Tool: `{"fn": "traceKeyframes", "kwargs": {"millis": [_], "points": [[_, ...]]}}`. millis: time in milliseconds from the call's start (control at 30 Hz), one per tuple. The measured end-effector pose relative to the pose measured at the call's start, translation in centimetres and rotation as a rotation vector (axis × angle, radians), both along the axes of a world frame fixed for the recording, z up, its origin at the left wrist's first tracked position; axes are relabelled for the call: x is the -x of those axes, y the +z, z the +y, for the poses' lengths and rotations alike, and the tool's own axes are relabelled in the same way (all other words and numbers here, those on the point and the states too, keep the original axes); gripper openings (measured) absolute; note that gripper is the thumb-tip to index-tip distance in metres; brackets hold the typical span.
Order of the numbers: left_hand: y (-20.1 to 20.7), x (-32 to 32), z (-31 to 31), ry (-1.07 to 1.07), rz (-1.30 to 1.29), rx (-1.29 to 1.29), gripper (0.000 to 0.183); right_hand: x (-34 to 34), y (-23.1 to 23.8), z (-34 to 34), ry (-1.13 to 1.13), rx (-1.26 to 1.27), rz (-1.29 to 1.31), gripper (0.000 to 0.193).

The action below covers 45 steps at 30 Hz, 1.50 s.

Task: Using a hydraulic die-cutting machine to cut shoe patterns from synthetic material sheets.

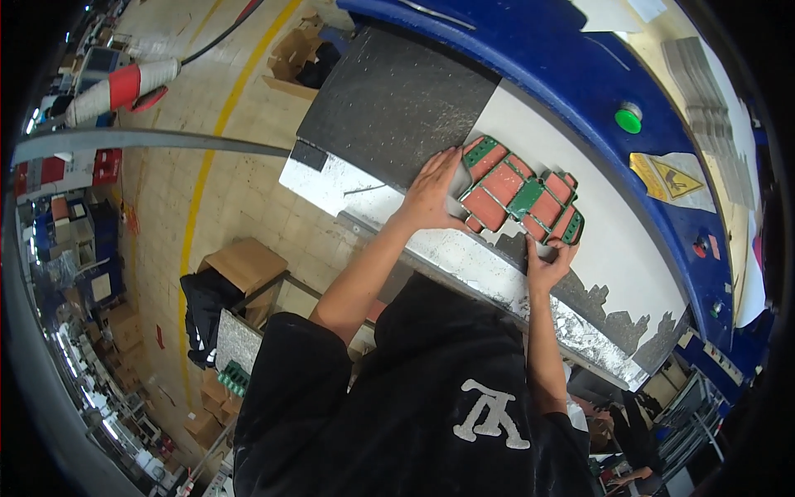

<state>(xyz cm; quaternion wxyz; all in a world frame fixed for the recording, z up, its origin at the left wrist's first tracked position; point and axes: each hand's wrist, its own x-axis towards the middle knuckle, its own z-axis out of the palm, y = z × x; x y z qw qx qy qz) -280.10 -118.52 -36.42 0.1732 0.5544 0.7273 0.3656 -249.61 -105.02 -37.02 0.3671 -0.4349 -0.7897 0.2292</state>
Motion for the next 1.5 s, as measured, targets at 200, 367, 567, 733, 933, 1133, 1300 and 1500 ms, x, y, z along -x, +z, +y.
{"fn": "traceKeyframes", "kwargs": {"millis": [200, 367, 567, 733, 933, 1133, 1300, 1500], "points": [[0.3, 0.0, -0.3, 0.005, -0.031, 0.043, 0.154, 0.0, -0.3, -0.2, -0.006, -0.005, -0.008, 0.047], [0.1, -0.2, -0.4, 0.021, -0.029, 0.06, 0.153, -0.1, -0.6, -0.3, -0.042, 0.062, -0.025, 0.047], [0.4, -0.1, 0.1, -0.081, -0.071, 0.034, 0.159, -0.8, -0.7, 0.2, -0.049, 0.02, -0.021, 0.047], [-0.2, -0.2, 0.0, -0.007, -0.003, 0.011, 0.164, 0.3, -0.9, 0.1, -0.031, 0.048, 0.068, 0.047], [-1.4, -0.4, 0.3, -0.001, 0.086, -0.021, 0.159, -0.5, -1.0, 0.3, -0.058, -0.011, 0.027, 0.049], [-0.7, -0.5, 0.3, 0.017, 0.086, -0.02, 0.156, -0.3, -0.4, -0.1, -0.044, -0.046, 0.039, 0.049], [0.0, -0.5, 0.4, 0.002, 0.047, 0.001, 0.156, -0.3, -0.4, 0.0, -0.04, -0.002, 0.031, 0.048], [0.1, -0.1, 0.3, 0.012, 0.013, 0.042, 0.158, 0.2, -0.3, 0.1, -0.014, -0.005, 0.057, 0.047]]}}
